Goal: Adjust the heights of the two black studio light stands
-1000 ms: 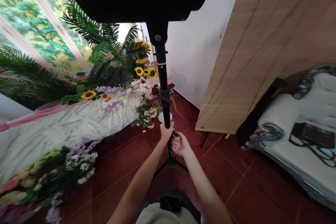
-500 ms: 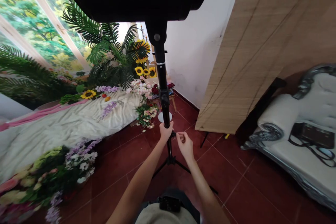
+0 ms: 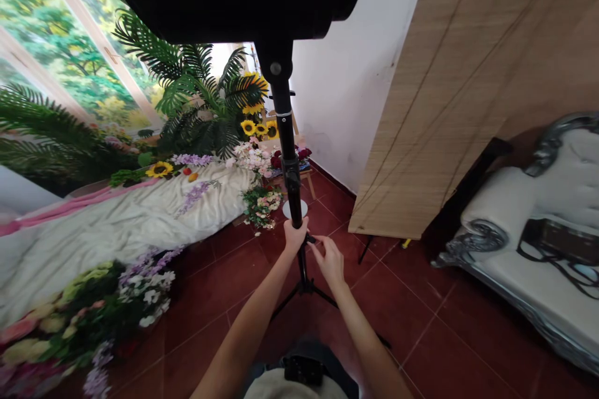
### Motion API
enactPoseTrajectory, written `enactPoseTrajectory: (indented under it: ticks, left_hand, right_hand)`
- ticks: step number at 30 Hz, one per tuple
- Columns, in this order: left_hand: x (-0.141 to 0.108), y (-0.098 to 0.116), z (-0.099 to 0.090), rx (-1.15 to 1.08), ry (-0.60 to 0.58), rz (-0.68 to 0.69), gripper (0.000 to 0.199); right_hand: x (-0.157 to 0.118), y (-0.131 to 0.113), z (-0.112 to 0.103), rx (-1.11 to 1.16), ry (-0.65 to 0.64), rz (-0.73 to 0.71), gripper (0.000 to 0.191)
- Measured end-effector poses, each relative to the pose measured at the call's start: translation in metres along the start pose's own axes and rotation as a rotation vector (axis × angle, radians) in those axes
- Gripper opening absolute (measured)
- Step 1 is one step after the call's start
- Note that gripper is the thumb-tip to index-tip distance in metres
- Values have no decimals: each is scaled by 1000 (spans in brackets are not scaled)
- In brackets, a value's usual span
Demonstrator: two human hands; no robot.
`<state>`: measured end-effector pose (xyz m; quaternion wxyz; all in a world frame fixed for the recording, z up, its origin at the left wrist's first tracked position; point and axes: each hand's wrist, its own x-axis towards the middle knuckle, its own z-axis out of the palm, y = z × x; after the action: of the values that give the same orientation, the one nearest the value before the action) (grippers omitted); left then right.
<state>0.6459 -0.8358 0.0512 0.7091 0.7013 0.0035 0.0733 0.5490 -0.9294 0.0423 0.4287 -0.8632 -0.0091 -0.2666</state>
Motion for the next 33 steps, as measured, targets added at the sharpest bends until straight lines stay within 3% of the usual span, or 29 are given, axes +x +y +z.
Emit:
enactPoseTrajectory:
  ticks: [4, 7, 14, 24, 28, 30, 33]
  left_hand:
    - [0, -3, 0, 17, -1, 5, 31]
    - [0, -3, -1, 11, -15, 13, 32]
    - [-4, 3, -2, 13, -5, 20, 37]
    - [-40, 2, -18, -74, -57, 65, 41]
    - [-60, -20, -50, -64, -85, 68, 45]
    - [-79, -43, -81, -36, -146, -54, 35]
    - [-122, -87, -146, 19, -188, -304, 33]
  right_hand:
    - [-2, 14, 9, 57, 61, -87, 27]
    - [-3, 17, 20, 109, 121, -67, 27]
    - [-8, -4, 49, 171, 360, 329, 36]
    - [-3, 25, 36, 34, 107, 158, 38]
    - [-7, 17, 46, 68, 154, 247, 35]
    - [-10, 7, 52, 84, 227, 303, 34]
    - [-16, -6, 57, 120, 340, 348, 34]
